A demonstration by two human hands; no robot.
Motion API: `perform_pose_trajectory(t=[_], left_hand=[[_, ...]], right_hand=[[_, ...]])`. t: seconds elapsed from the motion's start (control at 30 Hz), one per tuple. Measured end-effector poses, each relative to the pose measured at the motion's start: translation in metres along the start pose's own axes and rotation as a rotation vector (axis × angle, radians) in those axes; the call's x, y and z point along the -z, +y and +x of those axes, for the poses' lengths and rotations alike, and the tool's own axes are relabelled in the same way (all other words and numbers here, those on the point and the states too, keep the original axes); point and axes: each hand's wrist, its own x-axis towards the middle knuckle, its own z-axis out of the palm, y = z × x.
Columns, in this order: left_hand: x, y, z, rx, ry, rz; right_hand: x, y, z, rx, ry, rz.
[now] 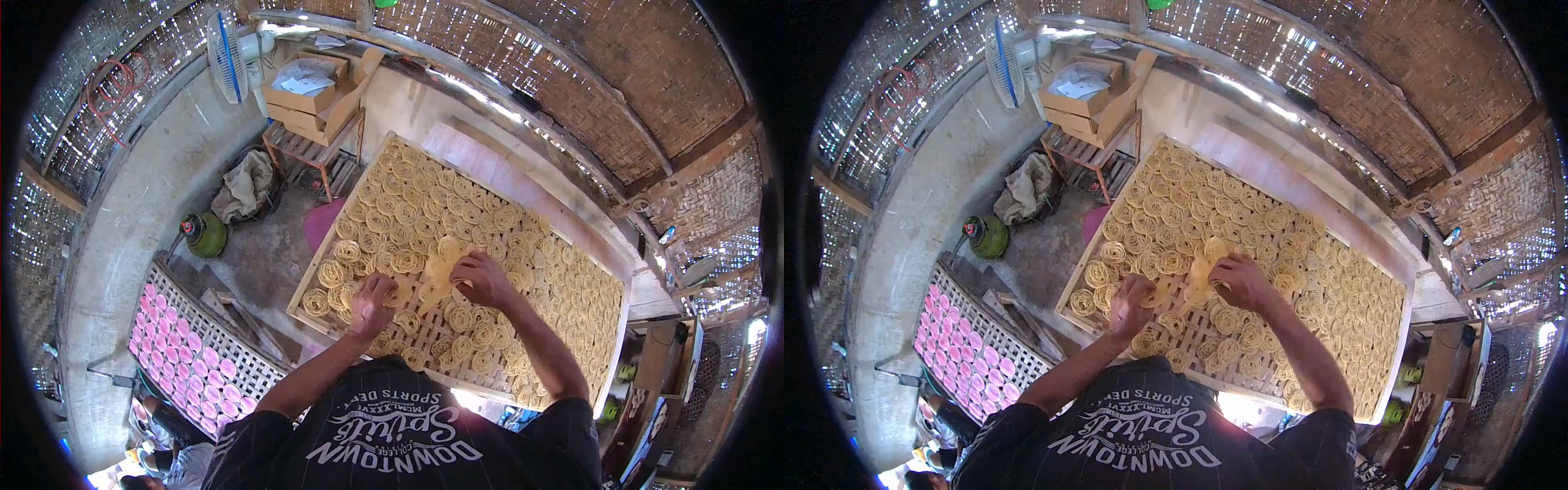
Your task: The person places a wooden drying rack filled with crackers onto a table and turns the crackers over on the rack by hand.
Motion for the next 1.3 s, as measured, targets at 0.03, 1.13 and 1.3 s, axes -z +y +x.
perform_pose_trajectory(t=[0.03,1.13,1.3], left_hand=[[-0.001,-0.006,-0.001,-0.067,-0.034,0.12],[-0.036,0.02,0.01,-0.004,-0.533,-0.267],[-0.053,-0.008,0.001,0.296,-0.539,-0.785]], right_hand=[[-0.001,-0.008,-0.009,-0.09,0.075,0.112],[-0.136,-0.067,-0.062,-0.967,0.72,1.68],[-0.148,-0.062,-0.059,-1.027,0.787,1.406]])
